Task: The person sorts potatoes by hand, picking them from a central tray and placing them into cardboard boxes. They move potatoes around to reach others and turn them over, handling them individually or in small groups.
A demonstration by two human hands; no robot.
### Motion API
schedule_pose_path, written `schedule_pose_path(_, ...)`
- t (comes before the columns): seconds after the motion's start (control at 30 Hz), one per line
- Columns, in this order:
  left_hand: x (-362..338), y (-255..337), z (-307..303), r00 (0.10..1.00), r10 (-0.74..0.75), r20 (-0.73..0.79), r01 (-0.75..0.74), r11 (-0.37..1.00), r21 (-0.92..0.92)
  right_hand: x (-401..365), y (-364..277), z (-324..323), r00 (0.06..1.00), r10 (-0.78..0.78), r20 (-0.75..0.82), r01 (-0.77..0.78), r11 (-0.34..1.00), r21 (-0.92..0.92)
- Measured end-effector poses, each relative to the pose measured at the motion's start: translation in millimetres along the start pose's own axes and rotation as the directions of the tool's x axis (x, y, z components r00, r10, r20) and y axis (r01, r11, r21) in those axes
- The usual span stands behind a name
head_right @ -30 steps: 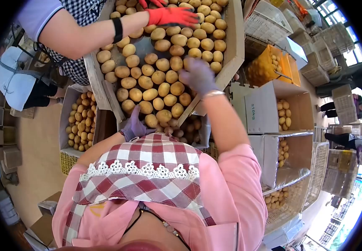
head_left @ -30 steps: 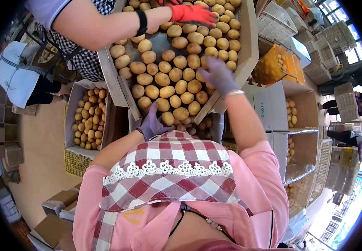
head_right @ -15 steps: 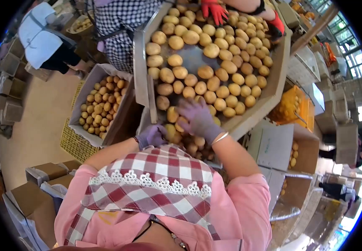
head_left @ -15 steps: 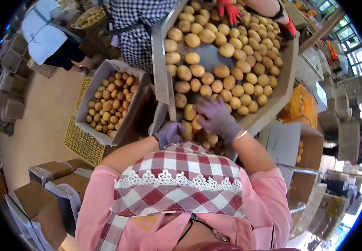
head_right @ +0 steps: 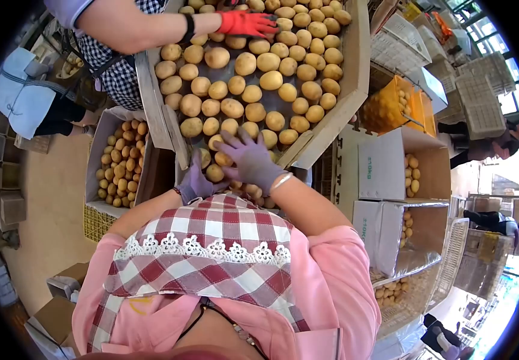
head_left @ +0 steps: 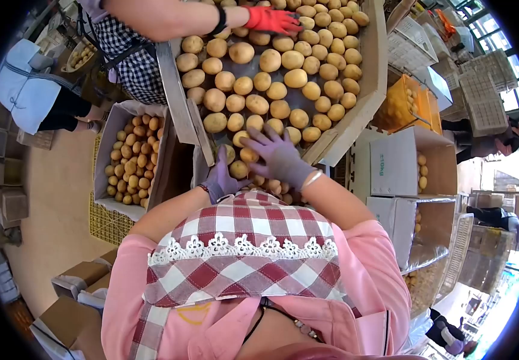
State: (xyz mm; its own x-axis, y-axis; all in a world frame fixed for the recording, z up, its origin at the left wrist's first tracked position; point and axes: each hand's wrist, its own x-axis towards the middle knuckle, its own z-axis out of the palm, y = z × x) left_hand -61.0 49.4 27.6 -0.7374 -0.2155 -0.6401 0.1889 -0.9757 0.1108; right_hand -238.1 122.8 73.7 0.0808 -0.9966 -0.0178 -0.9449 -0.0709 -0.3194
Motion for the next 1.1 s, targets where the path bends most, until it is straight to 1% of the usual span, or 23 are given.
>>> schedule_pose_path(0.03, 3, 2, -5, 1.000, 0.001, -0.023, -0.001, 1.000, -0.024, -4, 17, -6, 1.000, -0.014, -0.008, 0.016, 0.989, 0.150)
schedule_pose_path(0.07, 5, 3, -12, 0.999, -0.003, -0.051, 0.000, 0.999, -0.051, -4, 20, -41, 0.960, 0.231, 0.156, -0.270, 0.910, 0.314)
schedule_pose_path(0.1, 5, 3, -21, 0.997, -0.009, -0.078, 0.003, 0.997, -0.078, -3, 34, -38, 0.936, 0.273, -0.220, -0.231, 0.952, 0.202)
schedule_pose_path(0.13, 6, 2, -24, 0.995, -0.014, -0.102, 0.004, 0.995, -0.101, 5, 51, -52, 0.900, 0.296, -0.319, -0.234, 0.947, 0.218)
schedule_pose_path(0.17, 7, 1, -23, 0.995, -0.014, -0.096, 0.006, 0.997, -0.082, 14, 75, -51, 0.866, 0.231, -0.444, -0.206, 0.973, 0.103)
schedule_pose_path(0.2, 7, 0, -23, 0.996, -0.012, -0.091, 0.006, 0.998, -0.065, 23, 84, -57, 0.869, 0.223, -0.441, -0.198, 0.975, 0.104)
schedule_pose_path(0.27, 2, -2, -22, 0.996, -0.006, -0.087, 0.003, 1.000, -0.030, 41, 75, -60, 0.929, 0.291, -0.227, -0.314, 0.947, -0.073)
schedule_pose_path(0.33, -3, -4, -17, 0.996, 0.004, -0.088, -0.003, 1.000, 0.005, 60, 64, -58, 0.931, 0.356, -0.079, -0.364, 0.913, -0.183)
schedule_pose_path(0.37, -5, -5, -15, 0.996, 0.009, -0.089, -0.007, 1.000, 0.021, 64, 66, -56, 0.924, 0.365, -0.111, -0.378, 0.916, -0.136)
schedule_pose_path(0.4, -13, -5, -1, 0.999, -0.007, -0.041, 0.004, 0.998, -0.056, 67, 68, -53, 0.915, 0.378, -0.139, -0.392, 0.916, -0.088)
schedule_pose_path(0.43, -8, -1, -6, 0.995, -0.086, 0.046, 0.091, 0.986, -0.139, 68, 69, -49, 0.905, 0.393, -0.164, -0.404, 0.914, -0.042)
schedule_pose_path(0.5, -7, -2, 5, 0.991, 0.013, 0.133, -0.008, 0.999, -0.040, 70, 66, -45, 0.936, 0.314, -0.160, -0.327, 0.943, -0.062)
schedule_pose_path(0.57, -9, -1, 21, 0.998, 0.039, 0.054, -0.038, 0.999, -0.020, 76, 55, -45, 0.973, 0.207, -0.102, -0.216, 0.973, -0.086)
schedule_pose_path(0.63, -3, -1, 26, 0.998, 0.026, -0.064, -0.028, 0.999, -0.040, 92, 54, -52, 0.953, 0.301, 0.048, -0.294, 0.949, -0.110)
schedule_pose_path(0.7, 4, 1, 33, 0.979, -0.016, -0.205, -0.006, 0.994, -0.107, 102, 62, -57, 0.945, 0.310, 0.099, -0.301, 0.949, -0.099)
schedule_pose_path(0.73, -2, -2, 42, 0.976, 0.073, -0.206, -0.074, 0.997, 0.002, 106, 66, -56, 0.947, 0.304, 0.108, -0.291, 0.950, -0.115)
schedule_pose_path(0.83, 3, 0, 29, 0.996, 0.024, -0.090, -0.023, 1.000, 0.008, 104, 69, -48, 0.941, 0.315, 0.126, -0.300, 0.945, -0.128)
schedule_pose_path(0.87, 12, 4, 3, 0.996, 0.088, 0.002, -0.083, 0.931, 0.355, 99, 67, -49, 0.936, 0.328, 0.125, -0.313, 0.942, -0.120)
schedule_pose_path(0.9, 27, 8, -37, 0.986, 0.123, 0.112, -0.166, 0.748, 0.643, 98, 66, -50, 0.935, 0.331, 0.130, -0.316, 0.941, -0.119)
schedule_pose_path(0.97, 25, 6, -42, 0.984, 0.126, 0.126, -0.179, 0.681, 0.710, 98, 66, -40, 0.924, 0.365, 0.119, -0.350, 0.928, -0.127)
schedule_pose_path(1.03, -9, 0, 19, 0.997, 0.067, -0.050, -0.048, 0.948, 0.314, 103, 64, -35, 0.905, 0.415, 0.091, -0.399, 0.904, -0.155)
schedule_pose_path(1.07, -14, 0, 29, 0.978, 0.024, -0.207, 0.006, 0.990, 0.143, 110, 73, -30, 0.909, 0.406, 0.091, -0.394, 0.911, -0.123)
schedule_pose_path(1.1, -14, -1, 29, 0.980, 0.031, -0.198, -0.010, 0.994, 0.107, 108, 73, -35, 0.921, 0.377, 0.096, -0.370, 0.925, -0.085)
